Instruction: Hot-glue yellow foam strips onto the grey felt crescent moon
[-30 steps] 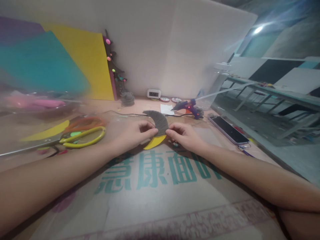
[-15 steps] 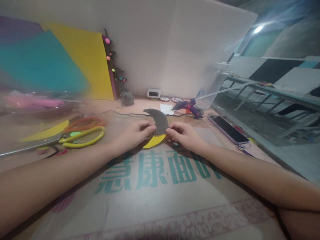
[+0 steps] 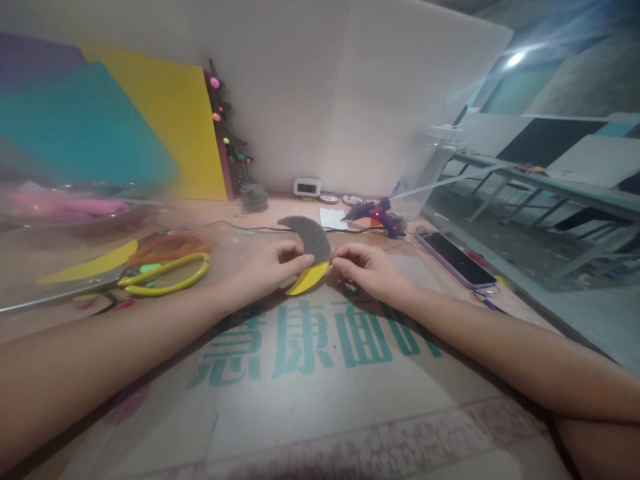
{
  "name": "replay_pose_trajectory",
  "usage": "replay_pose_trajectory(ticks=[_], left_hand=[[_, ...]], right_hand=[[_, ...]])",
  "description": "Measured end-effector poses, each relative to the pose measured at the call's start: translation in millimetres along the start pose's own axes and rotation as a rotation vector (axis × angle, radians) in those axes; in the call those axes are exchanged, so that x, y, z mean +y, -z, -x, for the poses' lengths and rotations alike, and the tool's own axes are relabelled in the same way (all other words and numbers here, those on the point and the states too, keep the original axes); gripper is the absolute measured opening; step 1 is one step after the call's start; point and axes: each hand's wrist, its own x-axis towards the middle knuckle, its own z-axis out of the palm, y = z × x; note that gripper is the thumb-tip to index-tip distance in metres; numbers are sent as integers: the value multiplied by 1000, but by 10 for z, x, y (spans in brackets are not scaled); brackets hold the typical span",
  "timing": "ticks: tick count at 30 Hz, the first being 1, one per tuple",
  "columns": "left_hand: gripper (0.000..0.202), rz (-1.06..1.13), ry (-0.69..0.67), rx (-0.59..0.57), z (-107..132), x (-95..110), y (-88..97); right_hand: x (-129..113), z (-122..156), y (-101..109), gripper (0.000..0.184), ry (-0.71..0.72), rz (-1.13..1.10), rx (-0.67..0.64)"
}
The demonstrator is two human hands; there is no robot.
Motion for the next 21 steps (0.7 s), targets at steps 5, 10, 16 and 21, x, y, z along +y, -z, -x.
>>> replay_pose_trajectory(ticks=[5, 10, 16, 21], left_hand=[[33, -8, -13, -19, -8, -18, -2], [32, -24, -17, -35, -11, -12, -5], [32, -25, -19, -36, -9, -8, -4], [33, -60, -38, -37, -10, -16, 0]], right_hand=[[2, -4, -4, 21, 7, 72, 39], [6, -3, -1, 21, 23, 89, 60], [-3, -1, 14, 23, 42, 65, 1], [-16, -7, 2, 19, 112, 215, -10]])
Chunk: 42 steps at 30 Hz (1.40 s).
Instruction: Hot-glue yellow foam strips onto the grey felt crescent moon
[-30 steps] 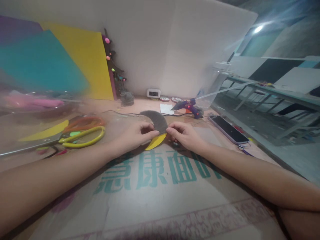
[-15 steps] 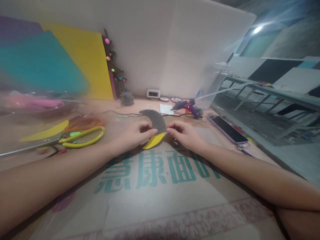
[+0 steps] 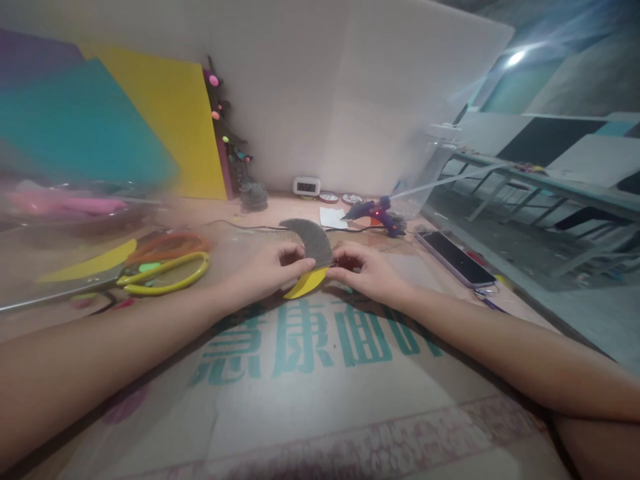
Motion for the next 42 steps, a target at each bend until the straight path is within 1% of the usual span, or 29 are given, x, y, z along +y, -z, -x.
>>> replay_pose_trajectory(ticks=[6, 14, 20, 24, 28, 32, 34, 38, 42], left_hand=[[36, -100, -20, 4, -2, -19, 11], [42, -178, -18, -3, -12, -37, 12], [39, -178, -37, 8, 9, -10, 9], [39, -174, -36, 3, 11, 7, 10], [39, -171, -29, -5, 6, -7, 10], [39, -176, -43, 14, 7, -17, 8], [38, -155, -27, 25, 10, -5, 8], [38, -130, 40, 50, 15, 29, 8], [38, -136, 28, 59, 10, 21, 12]], right_hand=[[-9, -6, -6, 14, 22, 26, -11], [-19, 3, 9, 14, -17, -20, -25], [-25, 5, 31, 22, -25, -108, -72], [-5, 1, 22, 20, -12, -64, -40], [0, 1, 29, 21, 17, -44, -47], [-21, 7, 50, 31, 22, -56, -53], [-30, 8, 53, 34, 14, -65, -46], [-30, 0, 36, 21, -7, -1, 8], [-21, -9, 15, 16, 31, 64, 16]])
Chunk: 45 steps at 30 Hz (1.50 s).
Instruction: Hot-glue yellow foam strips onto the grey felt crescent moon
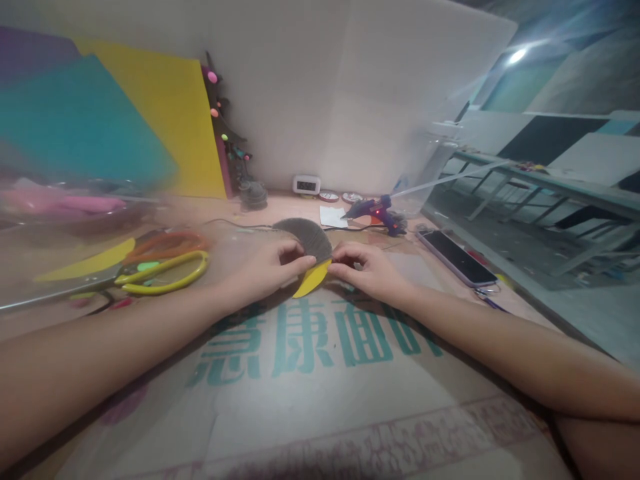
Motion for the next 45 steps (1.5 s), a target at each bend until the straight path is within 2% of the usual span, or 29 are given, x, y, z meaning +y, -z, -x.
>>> replay_pose_trajectory(ticks=[5, 10, 18, 22, 25, 28, 35, 40, 42, 45], left_hand=[[39, -5, -41, 0, -1, -15, 3], [38, 15, -10, -22, 1, -14, 1], [36, 57, 4, -39, -1, -5, -10], [35, 64, 6, -30, 6, -9, -8], [36, 52, -27, -21, 3, -22, -8], [38, 17, -52, -18, 2, -16, -3], [37, 26, -41, -35, 3, 4, 0], [36, 139, 11, 21, 15, -32, -13], [36, 141, 5, 42, 21, -24, -9], [37, 71, -3, 44, 22, 2, 2]], right_hand=[[7, 5, 10, 16, 49, 1, -7], [0, 19, 28, 23, 71, -29, -26], [3, 22, -1, 22, -64, -81, 127], [-8, 22, 9, 20, -55, -76, 138], [0, 14, 9, 16, 8, -2, 145], [19, 5, 1, 14, 59, 22, 146], [1, 15, 11, 16, 77, 24, 121], [-30, 25, 24, 27, -32, -70, 147], [-15, 18, 16, 29, -52, -70, 119], [12, 2, -6, 21, -1, 19, 39]])
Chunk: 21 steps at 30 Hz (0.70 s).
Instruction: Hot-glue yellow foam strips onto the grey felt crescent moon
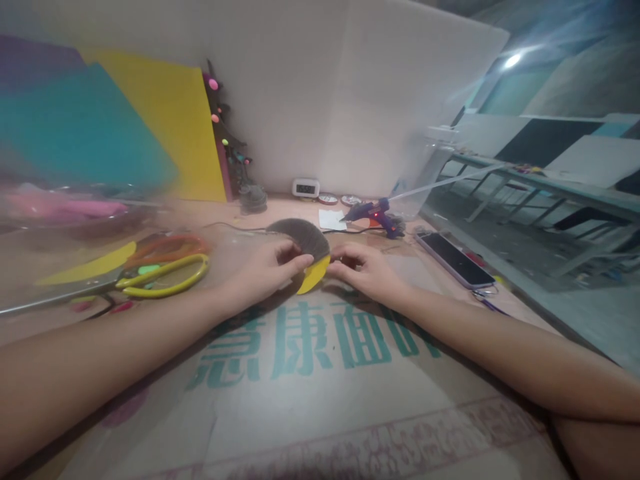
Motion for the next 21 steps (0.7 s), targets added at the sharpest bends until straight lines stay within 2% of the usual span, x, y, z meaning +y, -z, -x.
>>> replay_pose_trajectory(ticks=[3, 6, 11, 14, 17, 19, 21], left_hand=[[38, -76, -28, 6, -6, 11, 1], [38, -88, -50, 1, -7, -6, -4], [38, 83, -37, -33, 1, -39, -14], [38, 140, -41, -4, 16, -24, -19], [39, 144, -4, -35, 47, -4, -9], [41, 75, 5, -97, 67, 3, 8], [42, 86, -24, -110, 78, 9, 22]], right_hand=[[0, -4, -16, 24, 62, 42, -84], [-19, 9, -26, 28, 67, 35, -98], [-26, 27, -46, 20, 29, 29, 101], [22, 31, -46, 15, 46, 55, 189], [99, 40, -27, 11, 143, 196, 196], [143, 48, -9, 9, 255, 353, 178], [170, 53, 5, 10, 390, 511, 137]])
